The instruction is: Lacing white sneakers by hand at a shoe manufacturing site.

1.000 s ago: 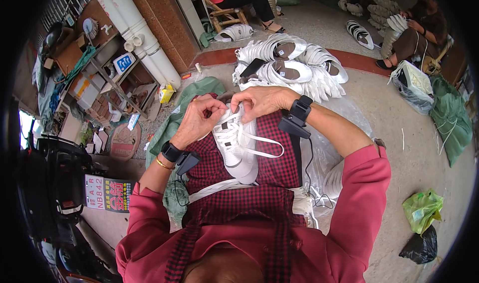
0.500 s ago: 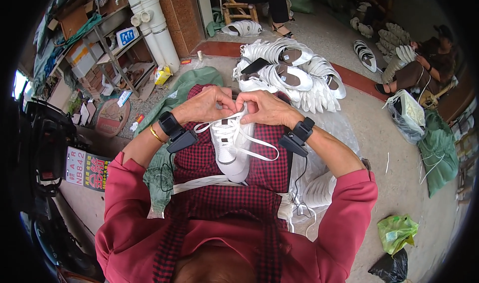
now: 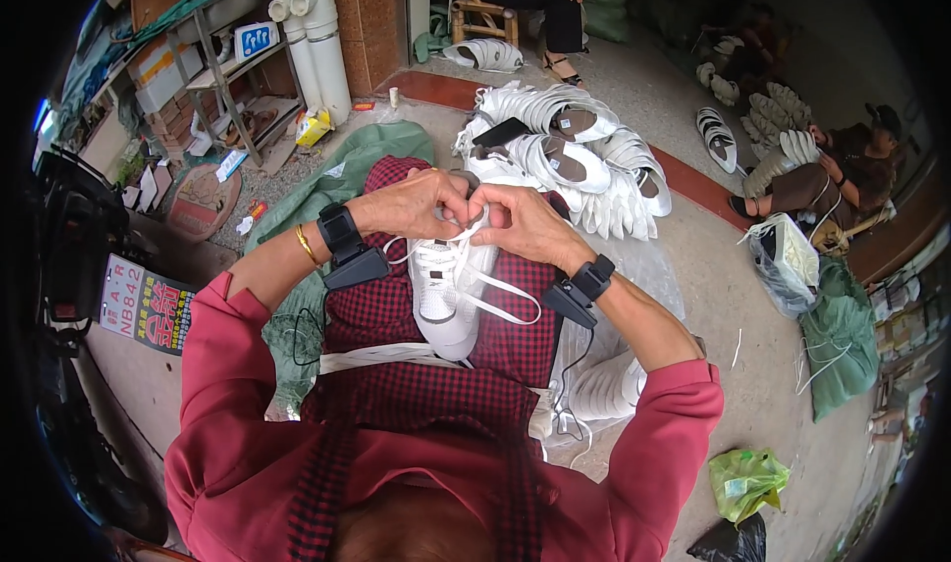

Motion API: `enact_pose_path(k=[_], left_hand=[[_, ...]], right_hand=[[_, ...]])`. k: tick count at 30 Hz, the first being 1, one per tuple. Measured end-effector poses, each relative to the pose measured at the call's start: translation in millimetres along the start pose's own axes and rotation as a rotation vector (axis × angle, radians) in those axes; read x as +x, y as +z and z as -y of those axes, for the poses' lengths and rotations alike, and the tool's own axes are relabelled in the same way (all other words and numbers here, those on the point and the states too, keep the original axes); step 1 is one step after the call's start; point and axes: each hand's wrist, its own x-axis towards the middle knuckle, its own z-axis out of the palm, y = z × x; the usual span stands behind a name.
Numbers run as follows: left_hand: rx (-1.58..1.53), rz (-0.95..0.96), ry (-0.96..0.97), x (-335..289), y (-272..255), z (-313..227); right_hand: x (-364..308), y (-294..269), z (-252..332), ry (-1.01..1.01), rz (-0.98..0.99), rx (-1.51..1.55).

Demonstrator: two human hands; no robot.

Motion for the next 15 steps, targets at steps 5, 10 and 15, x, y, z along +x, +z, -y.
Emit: enact_pose_path(k=[5,10,15], left_hand=[[0.025,-0.093,0.121,0.0,-3.0,-2.5],[0.35,-0.357,-0.064,-29.6,-67.1,18.3],[0.509,-0.595,-0.34,-133.6,-121.9,110.3]], right_hand=[[-0.3,2.7,-8.2,-0.019,0.012,0.057],[-6.8,1.3,-1.1,0.032,0.018,0.008],[-1.6,-0.4,-2.0,0.03,0.04,-0.027]])
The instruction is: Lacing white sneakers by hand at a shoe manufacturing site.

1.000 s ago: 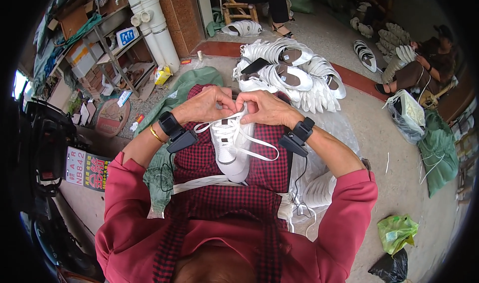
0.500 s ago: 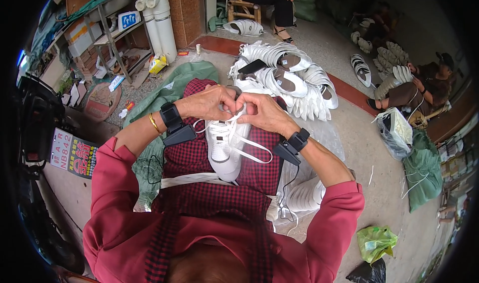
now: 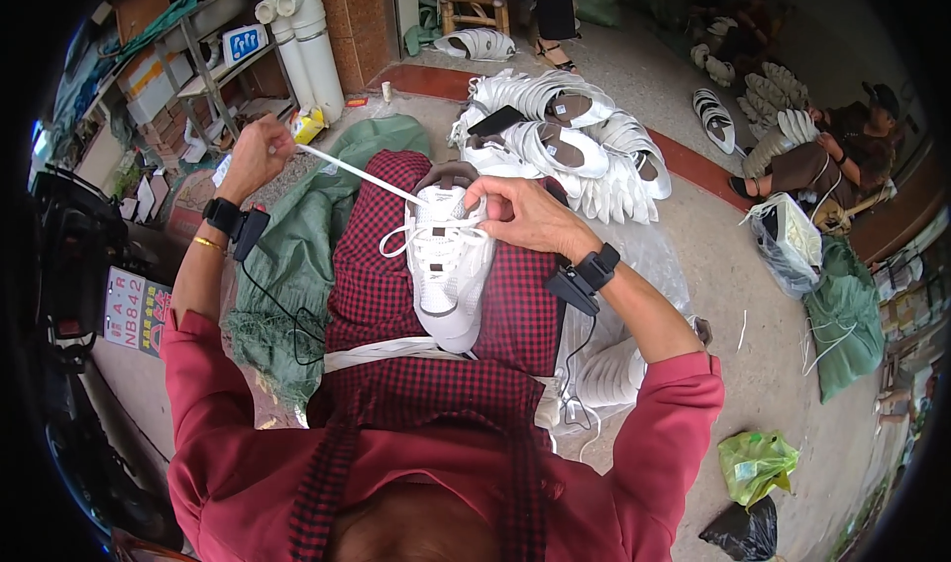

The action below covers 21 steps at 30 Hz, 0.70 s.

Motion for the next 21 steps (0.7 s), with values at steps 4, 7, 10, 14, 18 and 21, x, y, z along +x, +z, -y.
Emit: enact_pose_path(k=[4,7,10,14,18,21], left_hand=[[-0.105,0.068,-0.096,-41.4,4.1,11.8],[-0.165,0.076,-0.181,-60.6,13.6,-34.7],[-0.276,0.083,-0.098,-68.0,37.7,-52.5],[-0.469,0.115,0.043,-61.2,54.9,-108.0],[-0.504,0.097,0.196,-55.5,62.9,-140.5],[-0.484,0.006,0.257,-57.0,76.5,-141.0]], right_hand=[[-6.8,2.3,-2.3,-0.007,-0.026,0.047],[-18.7,9.4,7.4,-0.033,-0.117,0.063],[-29.1,14.5,12.4,-0.162,-0.34,-0.065],[-27.7,14.9,29.8,-0.096,-0.296,-0.265],[-18.8,22.3,22.1,-0.103,-0.313,-0.323],[-14.2,19.6,23.4,-0.135,-0.337,-0.211]])
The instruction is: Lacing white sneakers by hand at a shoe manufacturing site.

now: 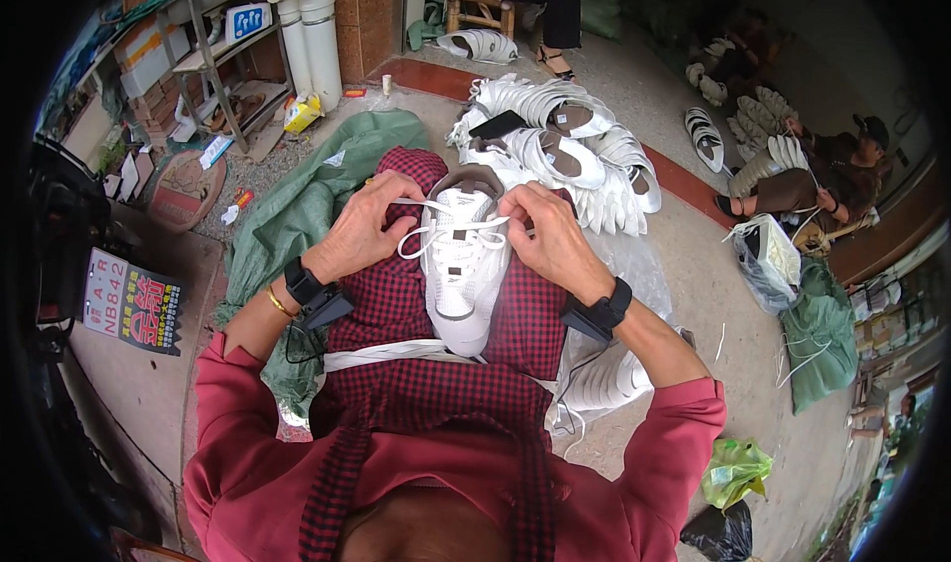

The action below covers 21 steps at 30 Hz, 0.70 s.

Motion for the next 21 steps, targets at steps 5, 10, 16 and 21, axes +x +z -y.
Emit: enact_pose_path(k=[5,10,16,21], left_hand=[[-0.091,0.048,-0.123,0.0,2.7,-12.3],[-0.09,-0.095,-0.067,-5.9,9.4,-6.9],[-0.079,-0.064,-0.152,-9.3,1.7,-5.3],[-0.044,-0.082,-0.061,-9.1,5.3,3.5]], right_hand=[[4.5,-15.4,17.5,0.118,0.032,0.125],[7.8,-21.0,20.1,-0.047,0.046,-0.094],[1.2,-13.7,5.2,-0.256,0.185,-0.072],[6.8,-13.7,-6.0,-0.328,0.251,-0.084]])
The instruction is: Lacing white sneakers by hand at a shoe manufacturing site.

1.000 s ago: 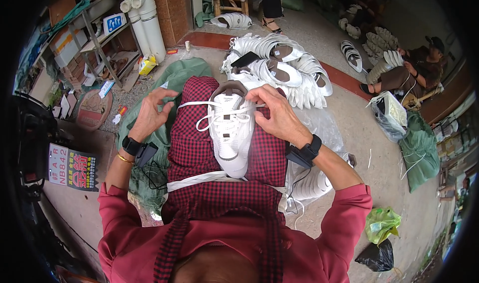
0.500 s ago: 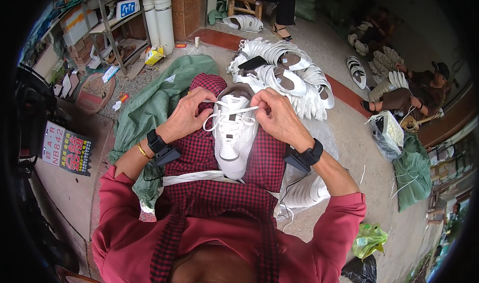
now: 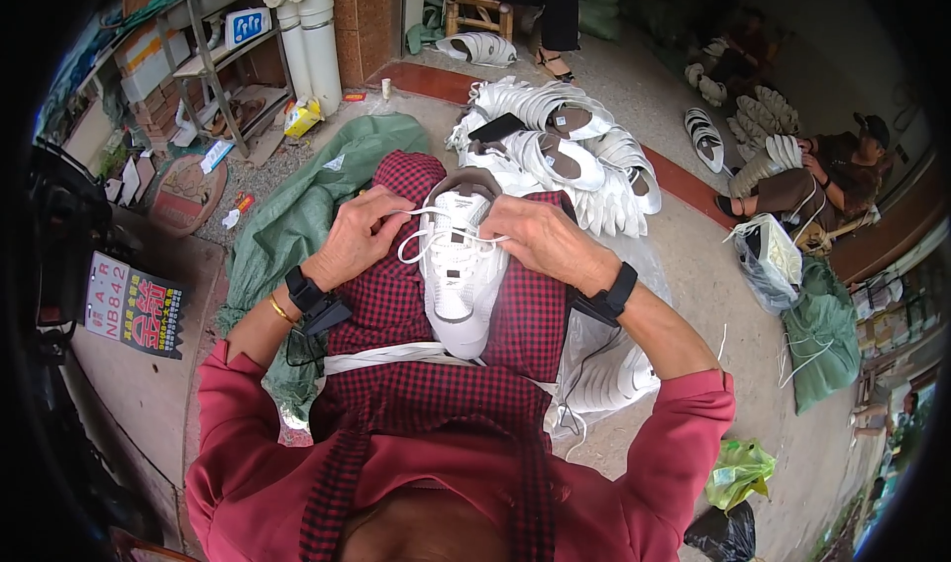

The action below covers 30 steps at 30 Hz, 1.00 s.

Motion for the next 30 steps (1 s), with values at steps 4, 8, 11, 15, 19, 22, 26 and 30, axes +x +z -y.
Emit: enact_pose_path(k=[4,8,11,15,19,22,26,30], left_hand=[[0.078,-0.014,0.083,-3.7,-3.7,2.3],[0.118,-0.006,0.094,-7.9,-7.9,-0.3],[0.168,-0.024,0.081,-8.6,-8.6,2.2],[0.242,-0.053,0.105,-12.3,-15.9,10.2],[0.286,-0.054,0.045,-20.5,-31.7,17.1],[0.334,-0.062,0.042,-28.9,-43.7,23.6],[0.379,-0.065,-0.034,-41.2,-54.2,42.3],[0.378,-0.041,-0.16,-49.5,-56.1,56.0]], right_hand=[[4.2,-7.2,6.5,0.072,0.056,0.025],[4.0,-17.2,15.8,0.145,0.147,-0.01],[1.8,-23.0,17.6,0.193,0.148,-0.035],[-2.9,-40.9,25.4,0.285,0.095,-0.068],[-17.3,-52.5,9.4,0.086,-0.038,-0.325],[-28.9,-60.6,-0.7,0.026,-0.059,-0.469],[-41.9,-71.3,-12.5,0.024,-0.074,-0.527],[-53.2,-82.8,-10.1,0.118,-0.083,-0.466]])
